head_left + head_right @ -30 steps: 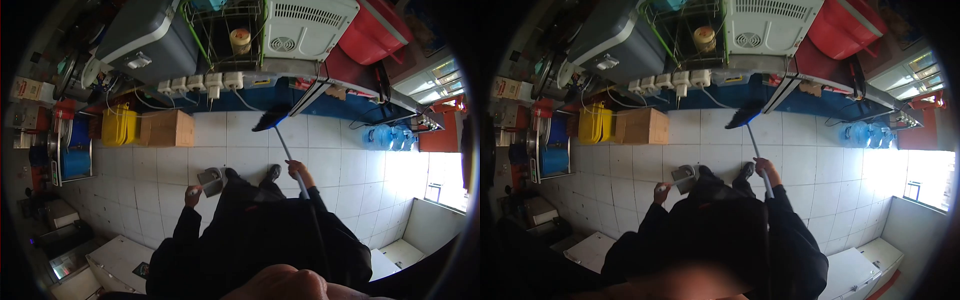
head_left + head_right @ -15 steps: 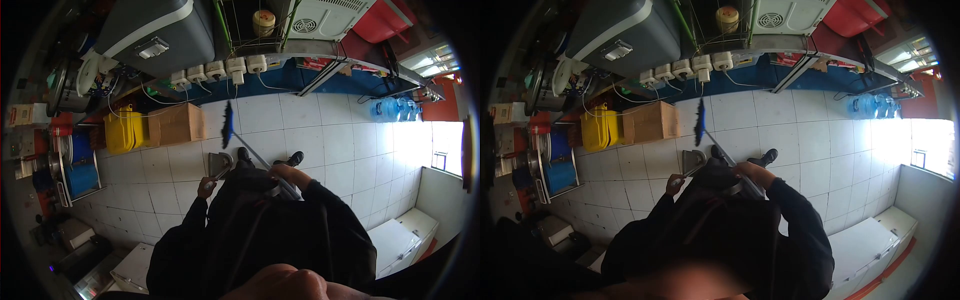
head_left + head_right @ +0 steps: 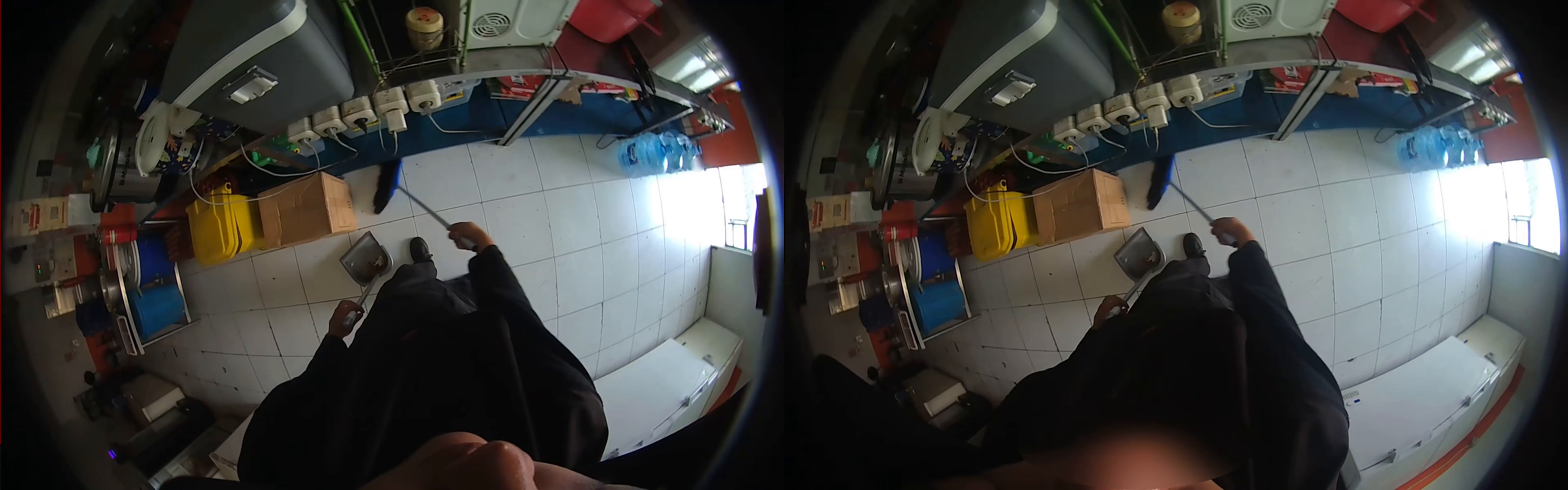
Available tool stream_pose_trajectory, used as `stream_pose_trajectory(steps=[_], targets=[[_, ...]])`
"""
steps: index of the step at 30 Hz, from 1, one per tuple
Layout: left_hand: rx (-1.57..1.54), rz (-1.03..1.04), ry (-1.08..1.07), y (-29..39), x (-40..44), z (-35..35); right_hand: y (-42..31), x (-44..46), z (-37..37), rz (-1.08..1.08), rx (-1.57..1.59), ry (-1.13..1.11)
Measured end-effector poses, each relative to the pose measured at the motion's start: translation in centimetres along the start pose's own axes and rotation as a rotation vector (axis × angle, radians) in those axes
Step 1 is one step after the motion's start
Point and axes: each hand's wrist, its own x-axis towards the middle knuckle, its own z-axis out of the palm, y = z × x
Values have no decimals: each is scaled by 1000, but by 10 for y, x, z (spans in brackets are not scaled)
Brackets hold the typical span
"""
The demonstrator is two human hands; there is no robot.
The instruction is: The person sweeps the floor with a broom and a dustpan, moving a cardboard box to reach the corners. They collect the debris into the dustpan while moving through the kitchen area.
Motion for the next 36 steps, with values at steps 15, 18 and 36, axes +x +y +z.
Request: stream_pose_trajectory(steps=[15, 18, 36], targets=[[-99, -170, 165, 22, 25, -15, 214, -304, -178, -125, 164, 497], [-130, -165, 172, 28, 15, 0, 233, -304, -171, -549, -367, 489], [-123, -136, 86, 106, -42, 42, 160, -32, 37, -126, -1283, -222]])
